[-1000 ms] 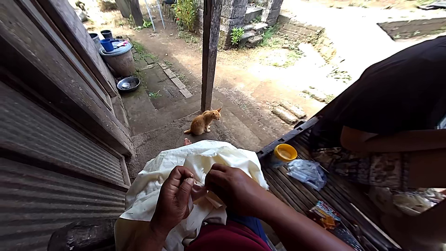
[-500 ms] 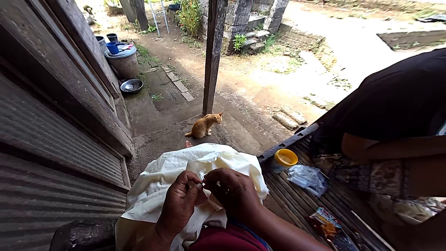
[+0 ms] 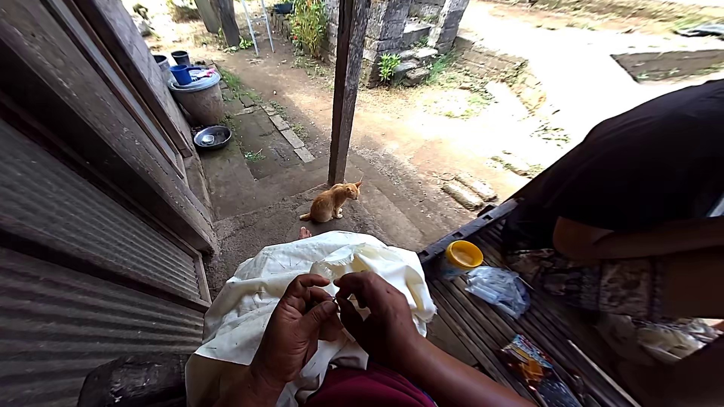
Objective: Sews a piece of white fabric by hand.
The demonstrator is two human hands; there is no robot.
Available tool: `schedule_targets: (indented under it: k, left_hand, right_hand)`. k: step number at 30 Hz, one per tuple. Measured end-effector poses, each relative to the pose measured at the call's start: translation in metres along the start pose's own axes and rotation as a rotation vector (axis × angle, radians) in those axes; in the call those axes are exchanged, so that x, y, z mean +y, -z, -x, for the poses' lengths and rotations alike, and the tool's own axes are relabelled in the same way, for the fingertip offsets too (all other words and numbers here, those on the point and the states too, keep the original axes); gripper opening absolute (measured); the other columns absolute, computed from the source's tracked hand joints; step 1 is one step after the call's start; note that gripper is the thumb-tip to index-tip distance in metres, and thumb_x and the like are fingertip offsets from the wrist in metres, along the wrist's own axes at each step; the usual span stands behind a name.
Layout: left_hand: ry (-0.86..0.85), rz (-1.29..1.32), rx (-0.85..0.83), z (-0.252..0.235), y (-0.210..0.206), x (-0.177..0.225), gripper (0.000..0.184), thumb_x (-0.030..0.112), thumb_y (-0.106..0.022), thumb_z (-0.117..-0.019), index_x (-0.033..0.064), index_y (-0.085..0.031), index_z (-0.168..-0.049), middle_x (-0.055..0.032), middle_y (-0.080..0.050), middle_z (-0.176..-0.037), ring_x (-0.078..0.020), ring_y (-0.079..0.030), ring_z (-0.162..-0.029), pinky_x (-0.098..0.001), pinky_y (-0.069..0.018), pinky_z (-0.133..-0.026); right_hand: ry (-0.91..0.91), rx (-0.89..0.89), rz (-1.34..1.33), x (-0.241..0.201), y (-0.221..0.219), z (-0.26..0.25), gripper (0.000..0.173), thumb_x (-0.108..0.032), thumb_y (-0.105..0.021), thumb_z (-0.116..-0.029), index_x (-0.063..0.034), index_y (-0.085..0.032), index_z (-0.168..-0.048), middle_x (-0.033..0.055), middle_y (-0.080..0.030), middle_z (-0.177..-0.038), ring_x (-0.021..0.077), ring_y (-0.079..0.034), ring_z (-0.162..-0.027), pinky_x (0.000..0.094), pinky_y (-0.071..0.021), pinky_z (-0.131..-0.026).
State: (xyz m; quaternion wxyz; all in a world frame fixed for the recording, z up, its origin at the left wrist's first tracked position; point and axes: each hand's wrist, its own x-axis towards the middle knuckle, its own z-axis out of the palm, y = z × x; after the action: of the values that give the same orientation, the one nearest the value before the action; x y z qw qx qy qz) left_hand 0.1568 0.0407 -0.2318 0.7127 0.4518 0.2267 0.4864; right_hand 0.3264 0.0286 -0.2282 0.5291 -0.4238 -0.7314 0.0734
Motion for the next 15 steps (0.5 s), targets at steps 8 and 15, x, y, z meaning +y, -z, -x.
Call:
schedule_targets:
  k: [8,15]
  left_hand:
    - [0.023,0.052,0.149,-0.001,0.001,0.0,0.011,-0.002,-0.068,-0.0931,0.0052,-0.071,-0.101,-0.0064,-0.073,-0.091,-0.0108,-0.072,-0.077,-0.0271,-0.0621,-0.071]
    - [-0.04,-0.113,0.066,-0.001,0.006,0.005,0.01,0.003,-0.061,-0.0993,0.0072,-0.063,-0.108,-0.001,-0.068,-0.095,-0.008,-0.068,-0.079,-0.0256,-0.0607,-0.073]
  right_hand:
    - [0.035,-0.03,-0.017,0.0,0.005,0.003,0.024,-0.004,-0.063,-0.0895,-0.0042,-0.065,-0.114,0.0013,-0.069,-0.082,0.0063,-0.06,-0.069,0.0167,-0.0501,-0.065]
    - [-0.016,-0.14,0.094,-0.004,0.022,-0.004,0.027,-0.008,-0.059,-0.0961,-0.0076,-0.069,-0.122,0.0014,-0.07,-0.086,0.0096,-0.064,-0.072,0.0225,-0.0549,-0.066]
